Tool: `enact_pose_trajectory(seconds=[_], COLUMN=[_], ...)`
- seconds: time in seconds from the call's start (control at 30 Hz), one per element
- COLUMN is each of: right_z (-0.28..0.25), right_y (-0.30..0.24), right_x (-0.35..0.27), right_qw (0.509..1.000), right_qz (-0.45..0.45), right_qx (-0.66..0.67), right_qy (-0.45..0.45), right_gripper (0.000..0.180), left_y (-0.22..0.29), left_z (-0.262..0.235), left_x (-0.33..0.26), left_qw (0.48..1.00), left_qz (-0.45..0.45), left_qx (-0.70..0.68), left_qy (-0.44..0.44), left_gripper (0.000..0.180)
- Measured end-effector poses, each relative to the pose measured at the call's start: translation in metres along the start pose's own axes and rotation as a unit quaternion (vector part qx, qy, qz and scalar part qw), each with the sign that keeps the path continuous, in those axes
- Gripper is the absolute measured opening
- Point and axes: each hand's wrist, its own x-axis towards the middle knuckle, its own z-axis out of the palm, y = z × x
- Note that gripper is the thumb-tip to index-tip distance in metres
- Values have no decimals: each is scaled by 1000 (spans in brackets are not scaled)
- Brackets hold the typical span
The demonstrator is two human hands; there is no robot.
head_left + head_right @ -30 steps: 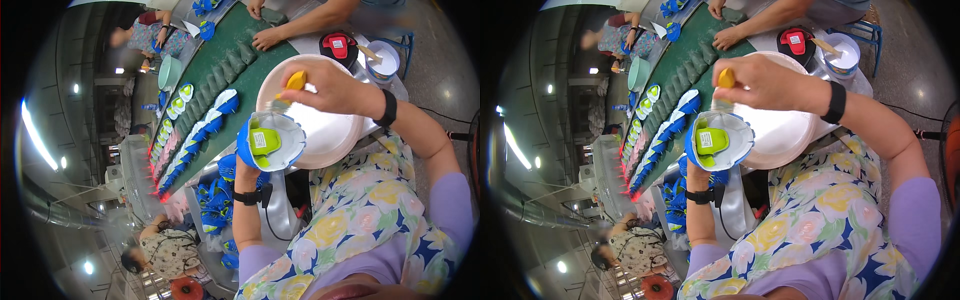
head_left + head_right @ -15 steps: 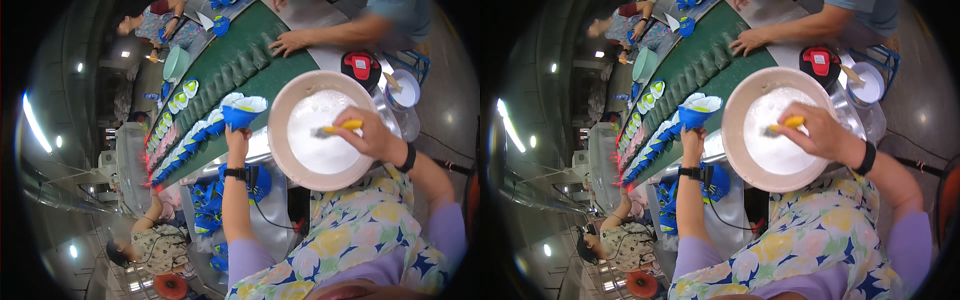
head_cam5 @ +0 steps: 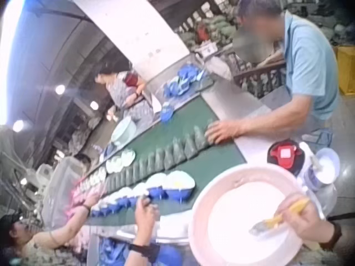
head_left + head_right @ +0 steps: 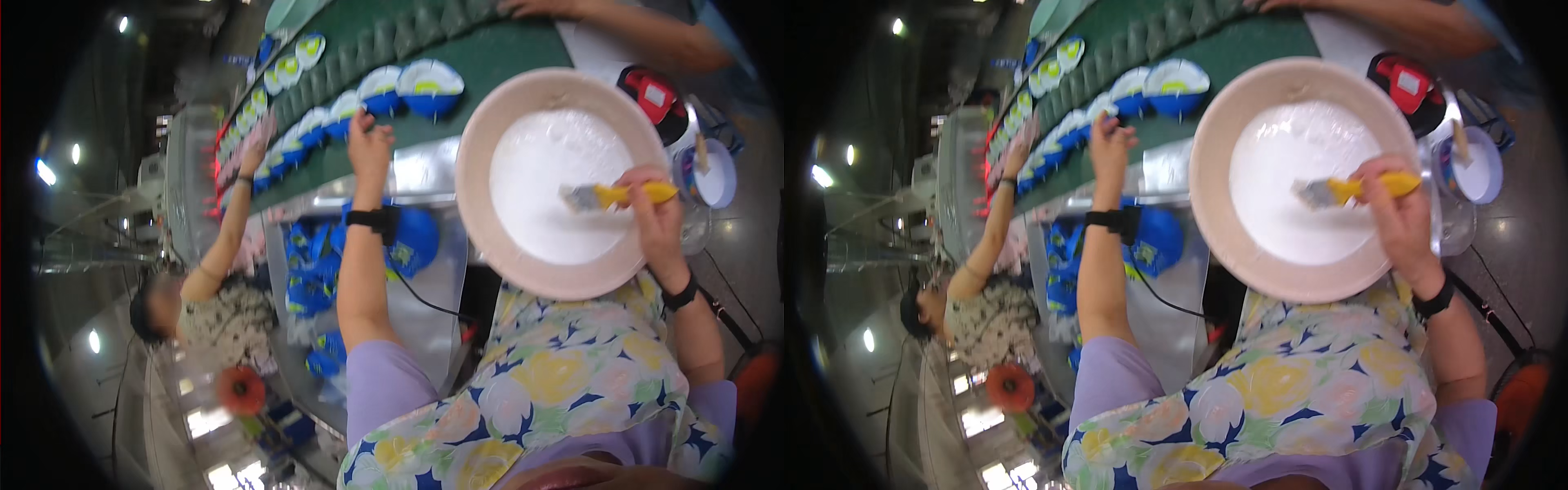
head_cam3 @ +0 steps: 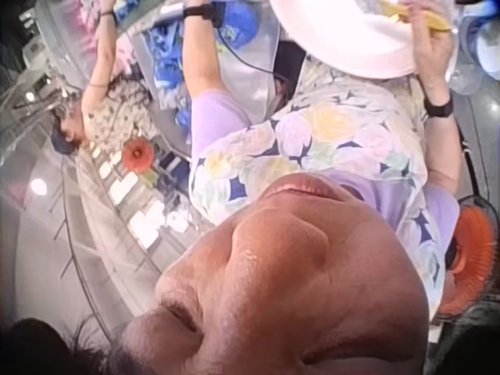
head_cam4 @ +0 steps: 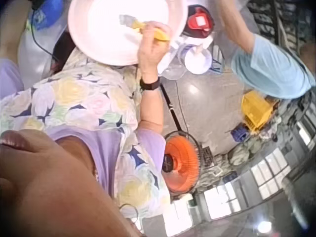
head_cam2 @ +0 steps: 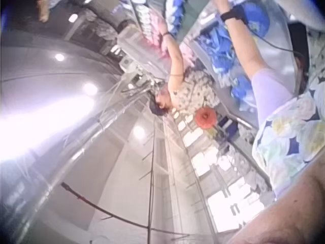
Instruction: The person uses a paintbrush to apply white paint to the inner lining of blue sneakers. They pick up shoes from a metal tray, apply the paint, and place them onto a conveyor belt. The process is repeated for multiple shoes.
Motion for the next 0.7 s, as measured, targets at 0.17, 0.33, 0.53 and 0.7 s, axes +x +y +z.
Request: enact_pose_trajectory(seconds=[0.17, 0.33, 0.53, 0.7], right_z=[-2, 8, 20, 63], right_y=[-3, -7, -39, -47], right_x=[7, 8, 22, 26], right_qw=[999, 997, 962, 922], right_qz=[-19, 32, -8, -118], right_qx=[2, -17, -235, -268], right_qy=[-33, -66, -138, -252], right_gripper=[13, 13, 19, 16], left_y=[67, 60, 54, 40], left_z=[-105, -103, -86, -106], left_x=[-104, -194, -208, -193], left_qw=[969, 848, 838, 977], left_qz=[48, 217, 235, 57], left_qx=[228, 437, 449, 153], left_qy=[-81, -207, -199, -136], left_gripper=[35, 49, 44, 41])
